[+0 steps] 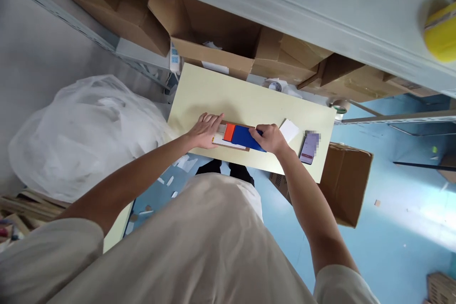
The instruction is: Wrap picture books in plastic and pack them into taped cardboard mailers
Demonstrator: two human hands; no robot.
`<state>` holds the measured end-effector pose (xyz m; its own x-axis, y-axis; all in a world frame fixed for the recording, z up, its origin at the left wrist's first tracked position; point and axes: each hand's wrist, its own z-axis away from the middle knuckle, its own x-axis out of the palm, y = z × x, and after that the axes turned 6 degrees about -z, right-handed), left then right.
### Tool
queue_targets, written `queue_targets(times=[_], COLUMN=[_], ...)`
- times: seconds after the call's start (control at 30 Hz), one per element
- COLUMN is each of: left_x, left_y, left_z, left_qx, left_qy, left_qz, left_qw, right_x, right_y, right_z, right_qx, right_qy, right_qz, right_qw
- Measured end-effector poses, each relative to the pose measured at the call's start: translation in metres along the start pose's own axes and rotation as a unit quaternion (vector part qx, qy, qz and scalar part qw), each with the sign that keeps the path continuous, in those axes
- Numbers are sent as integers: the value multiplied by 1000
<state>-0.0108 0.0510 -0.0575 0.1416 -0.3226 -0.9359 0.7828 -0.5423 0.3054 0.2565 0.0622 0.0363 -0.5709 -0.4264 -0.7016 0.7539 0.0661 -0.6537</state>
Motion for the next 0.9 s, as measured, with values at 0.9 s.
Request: queue_targets(times=[0.9], left_x=[5], left_y=[110], left_z=[-71], left_qx=[10], left_qy=[-54], left_qz=[-42], left_qw=[998], right_x=[-18], right_y=[160], right_z=[38], right_qx=[-30], right_qy=[-21], right_qz=[-84], right_qw=[996])
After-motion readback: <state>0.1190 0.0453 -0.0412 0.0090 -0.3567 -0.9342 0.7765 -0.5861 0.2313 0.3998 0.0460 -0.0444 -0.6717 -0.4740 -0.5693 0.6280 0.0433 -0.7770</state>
